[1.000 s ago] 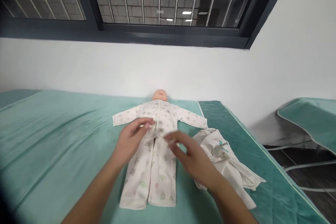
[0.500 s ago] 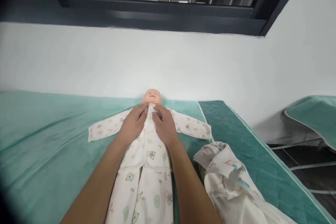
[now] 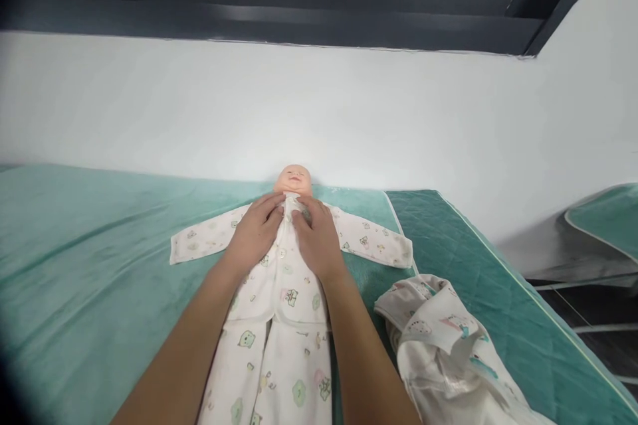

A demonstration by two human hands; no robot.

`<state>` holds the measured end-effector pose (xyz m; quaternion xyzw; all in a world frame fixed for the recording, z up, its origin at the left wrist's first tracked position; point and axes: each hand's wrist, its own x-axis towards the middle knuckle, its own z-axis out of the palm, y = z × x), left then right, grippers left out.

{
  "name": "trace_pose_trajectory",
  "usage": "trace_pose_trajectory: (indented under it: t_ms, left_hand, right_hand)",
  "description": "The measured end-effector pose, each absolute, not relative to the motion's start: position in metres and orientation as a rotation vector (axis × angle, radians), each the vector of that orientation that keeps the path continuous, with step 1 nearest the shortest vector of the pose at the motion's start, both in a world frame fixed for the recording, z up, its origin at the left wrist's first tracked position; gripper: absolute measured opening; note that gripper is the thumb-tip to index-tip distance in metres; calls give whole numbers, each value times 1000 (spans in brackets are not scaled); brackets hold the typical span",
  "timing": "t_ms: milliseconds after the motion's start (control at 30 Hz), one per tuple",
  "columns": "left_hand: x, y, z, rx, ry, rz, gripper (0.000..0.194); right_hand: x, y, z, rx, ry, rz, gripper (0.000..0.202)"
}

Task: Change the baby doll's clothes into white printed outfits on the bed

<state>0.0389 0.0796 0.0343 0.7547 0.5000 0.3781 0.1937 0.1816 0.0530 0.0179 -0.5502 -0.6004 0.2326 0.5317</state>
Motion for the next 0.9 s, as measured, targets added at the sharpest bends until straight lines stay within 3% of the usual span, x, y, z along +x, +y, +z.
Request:
trace_pose_trajectory:
  t_ms: [900]
  left_hand:
    - [39,78,37,2174,1398,1015,43]
  right_hand:
    - [182,54,17,-1290,-1522,520,29]
